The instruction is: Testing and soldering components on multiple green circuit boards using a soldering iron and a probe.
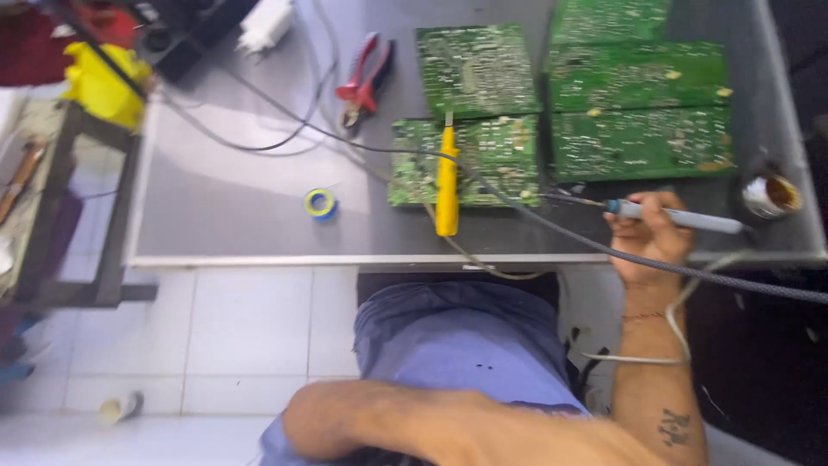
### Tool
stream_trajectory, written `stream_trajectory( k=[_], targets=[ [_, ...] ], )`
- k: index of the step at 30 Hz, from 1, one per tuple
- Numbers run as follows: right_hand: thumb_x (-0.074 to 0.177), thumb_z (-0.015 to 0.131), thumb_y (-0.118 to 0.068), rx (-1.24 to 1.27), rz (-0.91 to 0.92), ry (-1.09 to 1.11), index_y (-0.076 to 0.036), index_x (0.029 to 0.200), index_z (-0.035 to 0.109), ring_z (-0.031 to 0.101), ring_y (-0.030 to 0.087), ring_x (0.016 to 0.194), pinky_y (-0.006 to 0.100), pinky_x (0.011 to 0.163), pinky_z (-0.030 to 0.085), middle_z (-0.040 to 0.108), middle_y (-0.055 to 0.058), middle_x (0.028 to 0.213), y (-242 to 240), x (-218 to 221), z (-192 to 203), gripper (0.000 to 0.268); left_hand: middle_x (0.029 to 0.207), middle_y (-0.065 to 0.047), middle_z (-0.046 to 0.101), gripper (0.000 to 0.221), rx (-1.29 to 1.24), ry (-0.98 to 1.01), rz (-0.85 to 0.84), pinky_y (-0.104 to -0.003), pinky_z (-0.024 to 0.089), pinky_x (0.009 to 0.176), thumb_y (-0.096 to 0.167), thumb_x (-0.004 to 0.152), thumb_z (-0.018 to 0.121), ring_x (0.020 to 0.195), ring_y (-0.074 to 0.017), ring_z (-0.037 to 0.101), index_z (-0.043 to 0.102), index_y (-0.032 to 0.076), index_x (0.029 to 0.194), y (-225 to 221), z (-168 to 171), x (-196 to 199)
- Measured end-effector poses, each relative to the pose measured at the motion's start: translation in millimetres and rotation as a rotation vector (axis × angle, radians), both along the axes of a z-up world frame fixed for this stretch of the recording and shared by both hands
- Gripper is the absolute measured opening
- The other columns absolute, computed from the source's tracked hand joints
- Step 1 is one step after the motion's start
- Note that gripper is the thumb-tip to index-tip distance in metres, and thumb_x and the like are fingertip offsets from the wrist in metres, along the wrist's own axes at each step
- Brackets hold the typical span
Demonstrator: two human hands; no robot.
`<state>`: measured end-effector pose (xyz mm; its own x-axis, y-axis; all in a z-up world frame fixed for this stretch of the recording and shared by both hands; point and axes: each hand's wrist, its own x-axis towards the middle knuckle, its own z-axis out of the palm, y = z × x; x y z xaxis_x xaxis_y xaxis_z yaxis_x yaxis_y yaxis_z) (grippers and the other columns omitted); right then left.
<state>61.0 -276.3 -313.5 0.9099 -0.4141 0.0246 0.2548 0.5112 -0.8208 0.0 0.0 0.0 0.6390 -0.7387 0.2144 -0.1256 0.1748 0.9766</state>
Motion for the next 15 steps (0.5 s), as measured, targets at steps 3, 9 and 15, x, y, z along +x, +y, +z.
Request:
stream_trajectory(
  k=[3,9,15],
  targets=[
    [0.088,0.071,-0.015,0.084,-0.013,-0.033,-0.004,0.090,0.066,0.062,0.021,0.061,0.037,0.070,0.058,0.062,0.011,0.068,-4.9,1.0,1.6,0.012,0.117,-0.009,0.069,0.050,-0.025,-0.014,-0.107,-0.034,0.054,0.101,0.033,0.089,0.069,0.107,-0.0213,0.068,0.057,0.011,0.132,29.5,-92.7,9.6],
    [0.087,0.071,-0.016,-0.022,-0.099,-0.114,-0.002,0.087,0.063,0.059,0.019,0.058,0.034,0.062,0.056,0.060,0.012,0.064,-6.3,-34.4,42.0,0.015,0.073,-0.006,0.067,0.015,0.192,0.286,0.310,-0.025,0.047,0.057,0.013,0.081,0.077,0.063,-0.0125,0.059,0.079,0.004,0.092,94.4,-274.8,5.1],
    [0.081,0.067,-0.014,-0.253,-0.570,-0.076,-0.007,0.081,0.057,0.055,0.022,0.053,0.034,0.051,0.049,0.056,0.011,0.066,-58.3,-85.4,63.9,0.013,0.052,-0.005,0.052,0.021,0.460,0.646,0.787,-0.027,0.031,0.040,0.021,0.090,0.069,0.041,-0.0125,0.039,0.069,0.004,0.078,125.4,-399.5,0.6]
  ],
)
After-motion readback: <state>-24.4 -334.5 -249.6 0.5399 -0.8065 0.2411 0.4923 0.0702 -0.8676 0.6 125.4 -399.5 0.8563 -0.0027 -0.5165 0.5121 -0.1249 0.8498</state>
